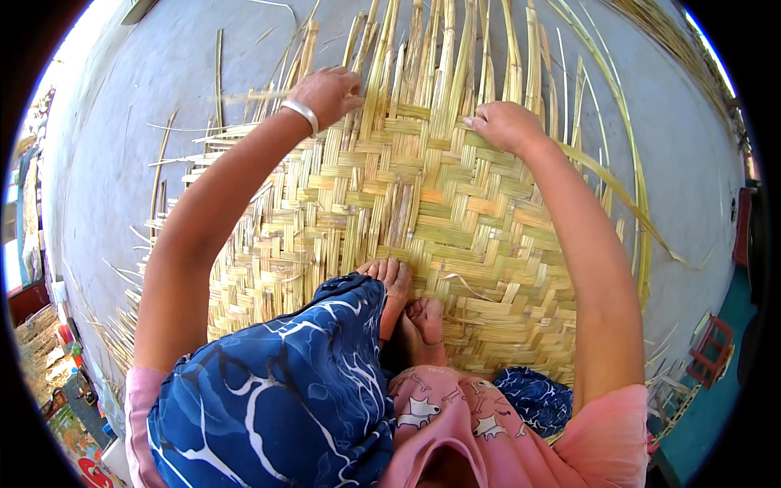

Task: The person sits on the floor and weaves a large circular mat or basket base using dried palm leaves. They interlace the leaves by hand, creating a tight herringbone pattern, and occasionally adjust the position of the mat.

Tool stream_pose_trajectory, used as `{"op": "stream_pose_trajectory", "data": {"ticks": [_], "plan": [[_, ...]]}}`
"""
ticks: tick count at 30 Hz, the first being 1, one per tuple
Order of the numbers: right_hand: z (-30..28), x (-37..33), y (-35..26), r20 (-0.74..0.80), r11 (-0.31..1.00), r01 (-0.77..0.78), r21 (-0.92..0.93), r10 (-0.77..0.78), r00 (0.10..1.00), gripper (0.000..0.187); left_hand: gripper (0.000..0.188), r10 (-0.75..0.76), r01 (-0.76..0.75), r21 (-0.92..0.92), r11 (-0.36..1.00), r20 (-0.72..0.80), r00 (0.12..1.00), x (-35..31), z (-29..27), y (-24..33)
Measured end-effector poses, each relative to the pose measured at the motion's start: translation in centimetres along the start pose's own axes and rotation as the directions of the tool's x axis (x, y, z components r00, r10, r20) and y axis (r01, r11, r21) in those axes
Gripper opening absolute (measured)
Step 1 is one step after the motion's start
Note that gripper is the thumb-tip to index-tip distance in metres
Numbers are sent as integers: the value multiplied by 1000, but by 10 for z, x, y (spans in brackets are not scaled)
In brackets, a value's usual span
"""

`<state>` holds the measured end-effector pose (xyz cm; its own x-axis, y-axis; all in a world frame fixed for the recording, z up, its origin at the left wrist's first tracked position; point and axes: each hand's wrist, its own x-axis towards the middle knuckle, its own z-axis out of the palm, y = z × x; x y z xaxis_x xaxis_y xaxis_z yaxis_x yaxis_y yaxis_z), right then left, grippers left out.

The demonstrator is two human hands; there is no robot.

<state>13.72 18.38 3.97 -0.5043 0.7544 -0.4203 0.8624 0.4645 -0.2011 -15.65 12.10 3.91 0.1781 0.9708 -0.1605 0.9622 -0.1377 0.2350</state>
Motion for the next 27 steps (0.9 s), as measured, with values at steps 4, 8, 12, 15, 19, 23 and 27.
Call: {"op": "stream_pose_trajectory", "data": {"ticks": [4,8,12,15,19,23,27], "plan": [[0,-7,7,-50,999,39,18,-38,998,41,27,165,-184,-137,973,-139,976,-1,15,46],[-11,-17,-3,-88,998,33,58,-28,996,41,43,126,-121,-55,991,96,987,12,18,78],[-21,-25,-7,-187,997,66,38,-58,981,39,44,29,-34,17,999,235,972,24,0,93],[-20,-26,-4,-217,996,84,31,-75,973,37,44,43,-42,-8,999,235,971,31,0,88],[-21,-25,-4,-195,998,53,41,-44,980,36,43,29,-29,-3,1000,271,962,40,-1,89],[-20,-24,-4,-182,998,44,44,-35,983,36,41,-7,3,17,1000,276,961,41,3,91],[-20,-25,-9,-111,999,3,36,1,994,35,37,3,0,-15,1000,233,972,33,4,91]]}}
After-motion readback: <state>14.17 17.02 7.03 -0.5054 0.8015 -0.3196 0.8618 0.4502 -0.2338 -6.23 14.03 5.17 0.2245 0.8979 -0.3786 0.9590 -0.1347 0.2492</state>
